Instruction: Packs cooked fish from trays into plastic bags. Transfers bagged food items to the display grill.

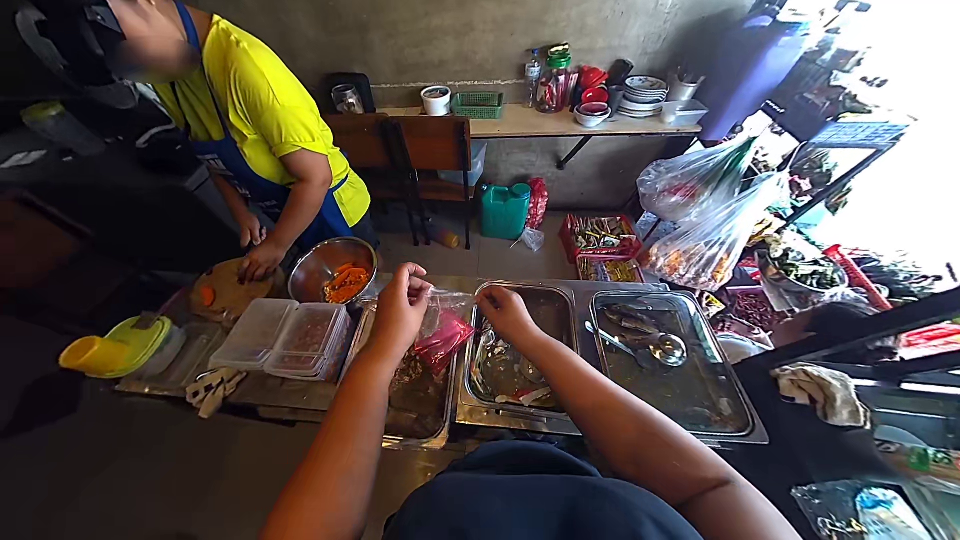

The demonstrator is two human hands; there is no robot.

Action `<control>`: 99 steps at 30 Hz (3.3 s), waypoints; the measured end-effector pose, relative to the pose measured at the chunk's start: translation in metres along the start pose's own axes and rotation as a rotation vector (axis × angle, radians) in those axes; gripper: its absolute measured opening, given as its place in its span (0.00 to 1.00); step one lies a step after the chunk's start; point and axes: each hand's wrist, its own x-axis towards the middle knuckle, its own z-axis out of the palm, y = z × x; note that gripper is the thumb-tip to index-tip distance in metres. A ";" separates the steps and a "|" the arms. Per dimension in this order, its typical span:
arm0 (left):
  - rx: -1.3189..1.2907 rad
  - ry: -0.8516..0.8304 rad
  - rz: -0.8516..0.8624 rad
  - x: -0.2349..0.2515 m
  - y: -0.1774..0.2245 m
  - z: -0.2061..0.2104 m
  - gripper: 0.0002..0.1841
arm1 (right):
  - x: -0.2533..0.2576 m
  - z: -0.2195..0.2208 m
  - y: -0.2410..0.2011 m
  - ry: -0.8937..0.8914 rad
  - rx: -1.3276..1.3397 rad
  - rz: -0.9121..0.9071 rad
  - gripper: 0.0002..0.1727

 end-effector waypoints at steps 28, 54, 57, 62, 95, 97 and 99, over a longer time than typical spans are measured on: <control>0.121 -0.477 -0.271 -0.031 -0.055 0.087 0.13 | -0.044 0.041 0.093 -0.006 0.102 0.428 0.18; -0.084 -0.544 -0.190 -0.020 -0.052 0.097 0.19 | -0.162 -0.056 0.086 -0.045 -0.819 0.273 0.18; -0.098 -0.498 -0.207 -0.019 -0.055 0.098 0.24 | -0.154 -0.043 0.071 -0.043 -0.817 0.101 0.14; -0.064 -0.478 -0.213 -0.020 -0.054 0.095 0.30 | -0.129 -0.014 0.046 -0.284 -0.815 0.068 0.16; -0.094 -0.467 -0.222 -0.034 -0.051 0.094 0.30 | -0.150 -0.099 0.044 -0.346 -1.127 0.354 0.11; -0.102 -0.461 -0.221 -0.034 -0.051 0.095 0.30 | -0.148 -0.084 0.044 -0.352 -1.120 0.387 0.12; -0.105 -0.459 -0.221 -0.033 -0.052 0.095 0.31 | -0.144 -0.075 0.046 -0.319 -1.080 0.395 0.13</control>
